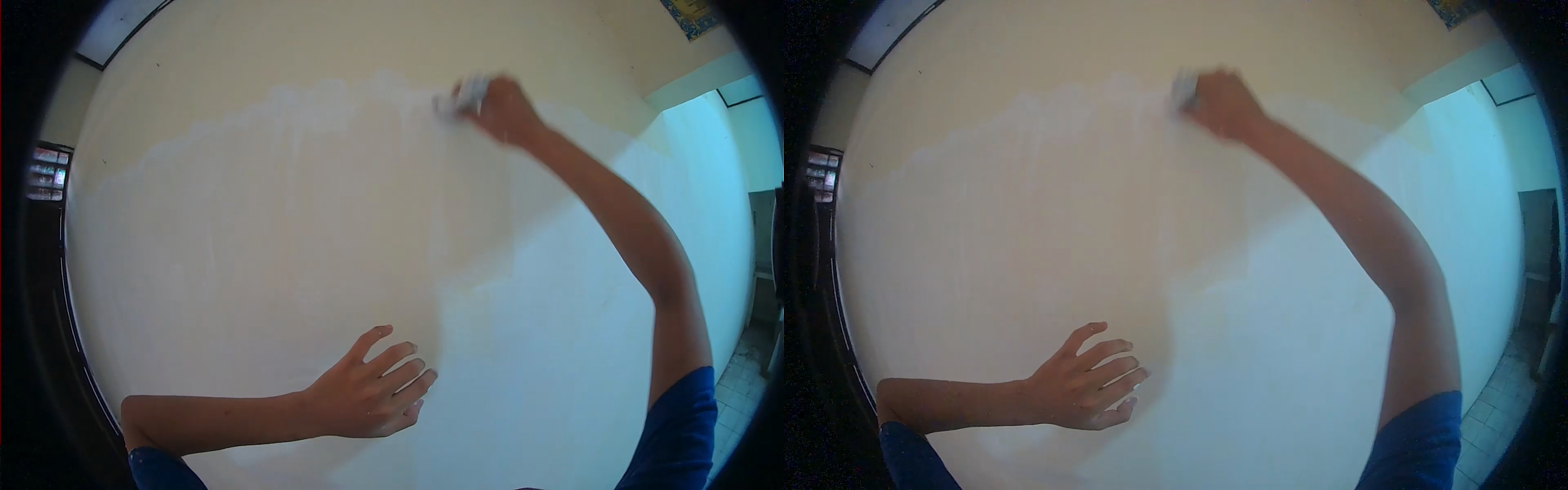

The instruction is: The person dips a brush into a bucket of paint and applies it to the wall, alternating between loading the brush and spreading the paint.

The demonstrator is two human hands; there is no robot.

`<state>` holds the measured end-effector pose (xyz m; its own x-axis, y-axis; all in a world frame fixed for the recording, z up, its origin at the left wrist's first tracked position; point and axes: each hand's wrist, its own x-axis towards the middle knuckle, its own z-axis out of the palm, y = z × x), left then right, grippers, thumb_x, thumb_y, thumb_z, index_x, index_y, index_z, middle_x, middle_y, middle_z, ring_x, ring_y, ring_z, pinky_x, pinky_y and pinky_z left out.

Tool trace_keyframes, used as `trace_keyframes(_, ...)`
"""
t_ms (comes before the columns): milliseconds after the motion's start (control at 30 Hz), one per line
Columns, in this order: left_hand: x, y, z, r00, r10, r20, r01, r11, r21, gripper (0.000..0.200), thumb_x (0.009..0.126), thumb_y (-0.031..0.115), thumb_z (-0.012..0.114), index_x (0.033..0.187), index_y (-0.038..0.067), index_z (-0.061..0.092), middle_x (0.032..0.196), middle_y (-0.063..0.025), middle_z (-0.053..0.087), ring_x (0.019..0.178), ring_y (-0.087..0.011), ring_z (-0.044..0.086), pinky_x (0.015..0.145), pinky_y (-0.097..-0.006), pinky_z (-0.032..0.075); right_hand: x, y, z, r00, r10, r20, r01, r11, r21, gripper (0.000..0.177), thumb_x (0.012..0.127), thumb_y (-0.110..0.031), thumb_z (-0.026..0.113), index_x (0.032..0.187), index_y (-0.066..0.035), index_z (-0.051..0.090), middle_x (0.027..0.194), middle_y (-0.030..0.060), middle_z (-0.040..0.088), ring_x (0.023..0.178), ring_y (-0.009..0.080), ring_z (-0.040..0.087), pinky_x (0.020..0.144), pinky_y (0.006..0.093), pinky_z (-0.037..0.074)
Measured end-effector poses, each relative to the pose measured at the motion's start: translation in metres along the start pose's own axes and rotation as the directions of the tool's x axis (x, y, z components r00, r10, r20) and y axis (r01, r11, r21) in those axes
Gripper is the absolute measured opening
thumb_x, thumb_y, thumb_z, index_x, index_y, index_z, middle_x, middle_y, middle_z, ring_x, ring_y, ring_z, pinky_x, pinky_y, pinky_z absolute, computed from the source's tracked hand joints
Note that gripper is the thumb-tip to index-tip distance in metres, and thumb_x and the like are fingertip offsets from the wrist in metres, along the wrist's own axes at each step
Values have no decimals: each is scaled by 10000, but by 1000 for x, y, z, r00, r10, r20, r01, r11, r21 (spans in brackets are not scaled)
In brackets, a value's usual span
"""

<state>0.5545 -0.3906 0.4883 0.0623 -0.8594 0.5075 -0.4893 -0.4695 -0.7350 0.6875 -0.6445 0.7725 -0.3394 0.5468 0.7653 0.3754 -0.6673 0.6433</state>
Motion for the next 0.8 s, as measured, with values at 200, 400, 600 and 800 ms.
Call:
trace_keyframes(200, -28, -9, -18, 997, -79, 2, 79, 996, 51, 311, 757, 270, 686, 993, 69, 653, 924, -63, 601, 1009, -205, 550, 945, -494, 395, -108, -152, -61, 763, -141, 631, -306, 780, 545, 208, 735, -113, 668, 943, -121, 659, 890, 125, 661, 855, 324, 622, 819, 413, 488)
trace_keyframes(400, -7, -13, -12, 990, -101, -95, 103, 995, 17, 285, 737, 255, 702, 961, 85, 649, 933, -45, 608, 992, -197, 569, 936, -497, 402, 32, -11, -1, 986, -48, -161, 40, 998, -55, 338, 737, -378, 660, 717, -41, 651, 752, 171, 653, 664, 379, 608, 623, 445, 497)
trace_keyframes(600, -17, -3, -17, 993, -95, -68, 97, 995, 16, 297, 753, 265, 697, 979, 77, 653, 910, -52, 595, 997, -205, 552, 946, -488, 396, -13, -51, 19, 998, -63, 21, 58, 979, 193, 209, 738, -101, 695, 945, -107, 666, 862, 85, 659, 777, 293, 630, 699, 357, 514)
trace_keyframes(800, -25, -9, -24, 993, -113, -38, 115, 993, 39, 302, 749, 260, 698, 985, 76, 658, 910, -52, 596, 995, -204, 551, 946, -490, 396, -52, -132, -8, 858, -170, 485, -15, 936, 353, 232, 705, -249, 727, 875, -107, 659, 842, 95, 660, 794, 298, 621, 690, 387, 488)
